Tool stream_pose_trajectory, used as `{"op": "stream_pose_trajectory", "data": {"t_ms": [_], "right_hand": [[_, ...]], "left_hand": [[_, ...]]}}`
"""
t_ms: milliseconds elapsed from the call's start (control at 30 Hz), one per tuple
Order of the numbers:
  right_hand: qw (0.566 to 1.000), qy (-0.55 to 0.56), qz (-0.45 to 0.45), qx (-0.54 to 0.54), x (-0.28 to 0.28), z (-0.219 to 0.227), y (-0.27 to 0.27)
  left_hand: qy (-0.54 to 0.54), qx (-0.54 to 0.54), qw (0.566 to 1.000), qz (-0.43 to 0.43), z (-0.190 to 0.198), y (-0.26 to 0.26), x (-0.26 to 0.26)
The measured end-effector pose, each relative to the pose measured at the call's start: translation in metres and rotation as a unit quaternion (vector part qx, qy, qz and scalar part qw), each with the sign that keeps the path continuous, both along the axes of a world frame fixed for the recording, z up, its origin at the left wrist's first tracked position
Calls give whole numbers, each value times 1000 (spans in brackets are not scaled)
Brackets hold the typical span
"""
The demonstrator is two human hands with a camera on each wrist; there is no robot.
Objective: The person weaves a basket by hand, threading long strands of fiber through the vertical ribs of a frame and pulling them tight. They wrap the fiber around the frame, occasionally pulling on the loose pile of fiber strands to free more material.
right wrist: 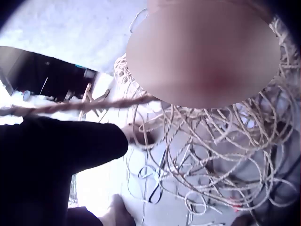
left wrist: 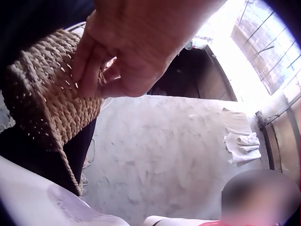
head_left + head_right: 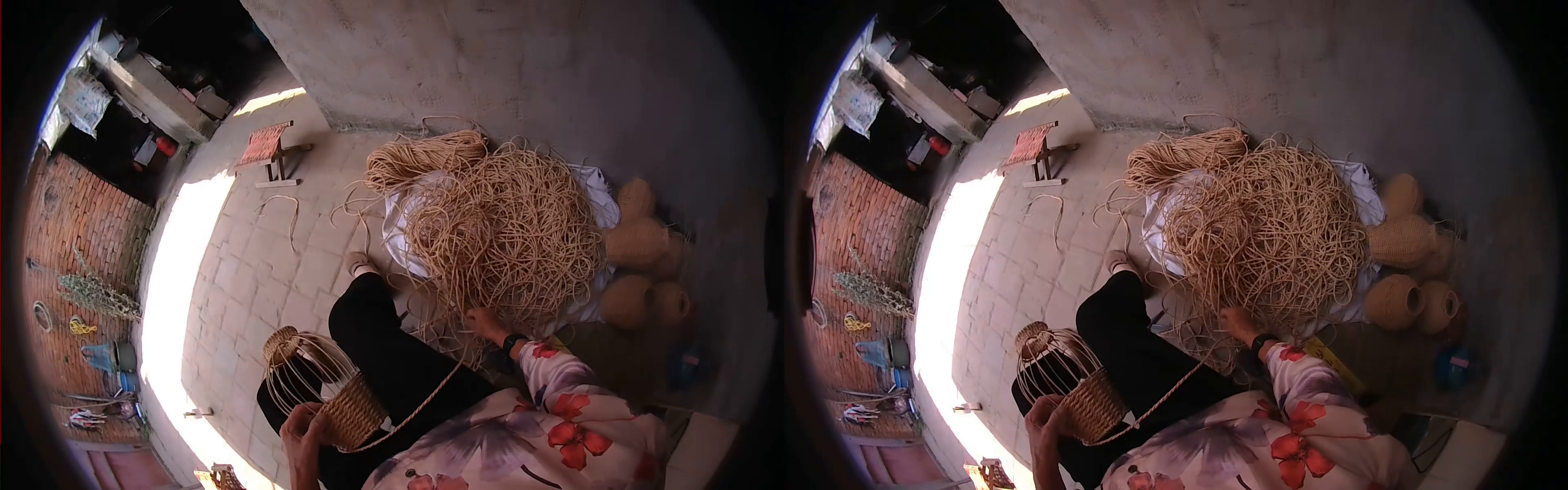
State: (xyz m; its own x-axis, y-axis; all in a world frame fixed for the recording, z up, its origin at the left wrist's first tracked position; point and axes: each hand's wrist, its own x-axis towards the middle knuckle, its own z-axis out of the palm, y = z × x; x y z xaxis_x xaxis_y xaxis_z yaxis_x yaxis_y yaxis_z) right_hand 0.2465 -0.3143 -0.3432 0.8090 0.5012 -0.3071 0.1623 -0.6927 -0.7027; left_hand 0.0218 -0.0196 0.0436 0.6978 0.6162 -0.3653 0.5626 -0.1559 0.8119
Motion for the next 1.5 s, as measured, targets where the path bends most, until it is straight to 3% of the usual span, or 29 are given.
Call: {"op": "stream_pose_trajectory", "data": {"t_ms": [167,233,267,333,367,433,500,567,633,700,767,800,833,900,967,1033,1100,1300,1433,1467,1500], "right_hand": [[988,-89,105,-76,-35,56,-17],[998,10,-3,-65,-30,73,-22],[998,-1,1,-63,-22,79,-22],[993,-37,-76,81,6,85,-20],[993,-46,-72,85,15,102,-13],[922,-11,-162,353,14,181,16],[898,-8,-127,421,-7,274,44],[892,-57,7,447,-38,328,58],[872,-44,129,471,-68,349,72],[835,-107,255,475,-88,347,84],[822,-103,310,467,-99,346,92],[828,-117,359,414,-102,349,94],[830,-132,406,359,-103,352,95],[834,-146,423,322,-100,356,95],[839,44,414,351,-93,357,87],[856,39,361,369,-62,347,73],[900,17,284,330,-21,341,47],[940,-46,186,281,46,312,-7],[963,-71,108,234,75,270,-38],[954,-227,95,172,81,258,-47],[917,-378,78,105,86,249,-56]], "left_hand": [[-29,24,999,-34,-12,8,-16],[-31,61,996,-49,-14,10,-22],[-49,74,995,-55,-14,11,-25],[-47,91,992,-69,-20,12,-28],[-34,105,990,-89,-24,12,-28],[-40,127,986,-102,-30,8,-27],[-32,165,977,-129,-35,3,-28],[-42,204,970,-127,-27,-4,-30],[-57,442,892,-69,-8,-21,-32],[-73,457,885,-45,7,-24,-33],[-57,186,976,-102,16,-28,-32],[-48,19,985,-163,10,-23,-31],[-44,16,986,-162,3,-25,-29],[-116,-115,968,-189,-6,-37,-20],[-177,-171,954,-173,-5,-36,-18],[-378,-340,861,-7,0,-11,-22],[-451,-353,820,21,10,25,-39],[-470,-295,825,106,15,78,-77],[-475,-259,825,165,22,81,-82],[-473,-240,828,180,23,81,-82],[-472,-240,829,180,23,84,-84]]}}
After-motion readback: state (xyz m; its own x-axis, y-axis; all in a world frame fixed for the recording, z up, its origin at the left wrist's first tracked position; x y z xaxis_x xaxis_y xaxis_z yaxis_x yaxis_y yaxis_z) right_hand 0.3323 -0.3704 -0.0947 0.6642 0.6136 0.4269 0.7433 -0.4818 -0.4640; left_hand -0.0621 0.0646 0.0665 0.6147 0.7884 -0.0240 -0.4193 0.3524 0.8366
